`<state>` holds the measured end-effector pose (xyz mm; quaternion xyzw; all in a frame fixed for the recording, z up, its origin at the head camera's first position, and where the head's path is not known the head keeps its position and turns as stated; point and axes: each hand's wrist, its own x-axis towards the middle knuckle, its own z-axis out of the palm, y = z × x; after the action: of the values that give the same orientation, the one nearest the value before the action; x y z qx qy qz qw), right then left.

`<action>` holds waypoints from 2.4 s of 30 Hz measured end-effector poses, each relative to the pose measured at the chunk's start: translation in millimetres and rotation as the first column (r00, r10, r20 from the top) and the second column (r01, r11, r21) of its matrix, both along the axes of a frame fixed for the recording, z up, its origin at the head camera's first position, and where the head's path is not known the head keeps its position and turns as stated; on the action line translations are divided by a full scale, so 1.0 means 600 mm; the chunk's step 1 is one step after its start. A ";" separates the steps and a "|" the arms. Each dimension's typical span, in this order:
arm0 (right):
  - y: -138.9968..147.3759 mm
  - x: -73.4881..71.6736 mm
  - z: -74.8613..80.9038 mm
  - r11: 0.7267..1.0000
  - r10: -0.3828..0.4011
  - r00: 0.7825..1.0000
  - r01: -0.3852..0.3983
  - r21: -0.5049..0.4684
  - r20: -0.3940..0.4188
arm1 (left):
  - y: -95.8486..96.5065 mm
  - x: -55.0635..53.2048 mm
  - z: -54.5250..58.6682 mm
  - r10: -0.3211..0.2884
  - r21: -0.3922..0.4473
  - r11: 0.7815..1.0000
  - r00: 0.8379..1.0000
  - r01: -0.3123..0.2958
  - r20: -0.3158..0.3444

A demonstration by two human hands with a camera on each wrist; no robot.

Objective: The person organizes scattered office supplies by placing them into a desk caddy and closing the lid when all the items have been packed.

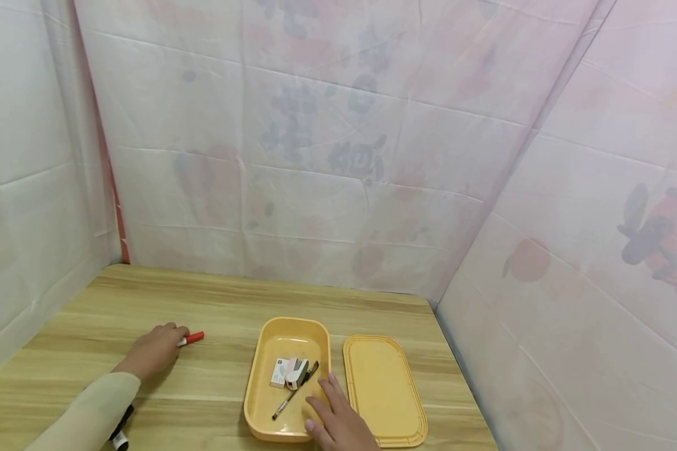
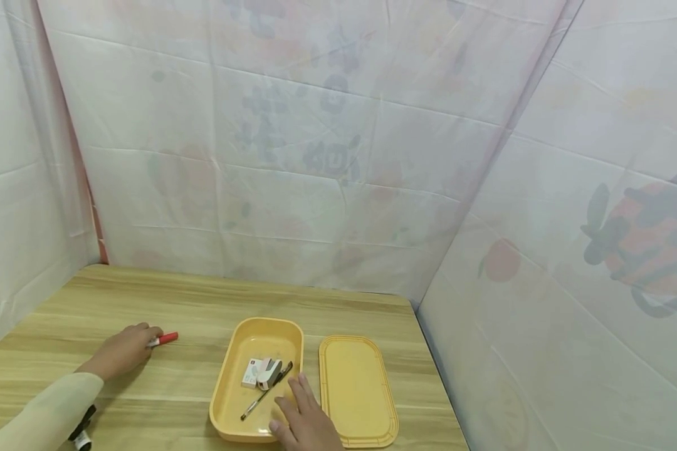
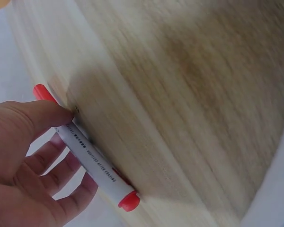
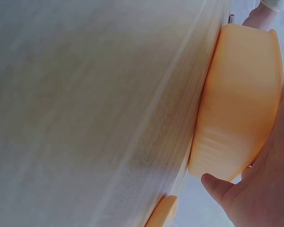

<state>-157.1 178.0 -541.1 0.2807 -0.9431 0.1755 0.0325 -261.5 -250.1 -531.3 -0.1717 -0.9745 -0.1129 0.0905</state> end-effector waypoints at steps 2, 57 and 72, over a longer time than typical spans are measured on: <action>0.000 0.000 0.001 1.000 0.002 1.000 -0.002 -0.002 0.000 | 0.001 0.002 0.001 -0.009 0.001 1.000 1.000 0.009 0.003; 0.000 0.005 0.005 1.000 -0.021 0.998 0.020 0.004 0.059 | 0.100 -0.004 0.054 -0.042 0.061 0.998 0.989 0.033 0.144; -0.001 0.005 0.009 1.000 -0.006 0.998 0.006 -0.005 0.062 | 0.132 0.009 0.090 -0.032 0.045 0.999 0.984 0.025 0.175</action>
<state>-153.9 177.6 -535.6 0.2721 -0.9440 0.1867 0.0045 -256.4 -171.0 -477.1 -0.1731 -0.9735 -0.1496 0.0063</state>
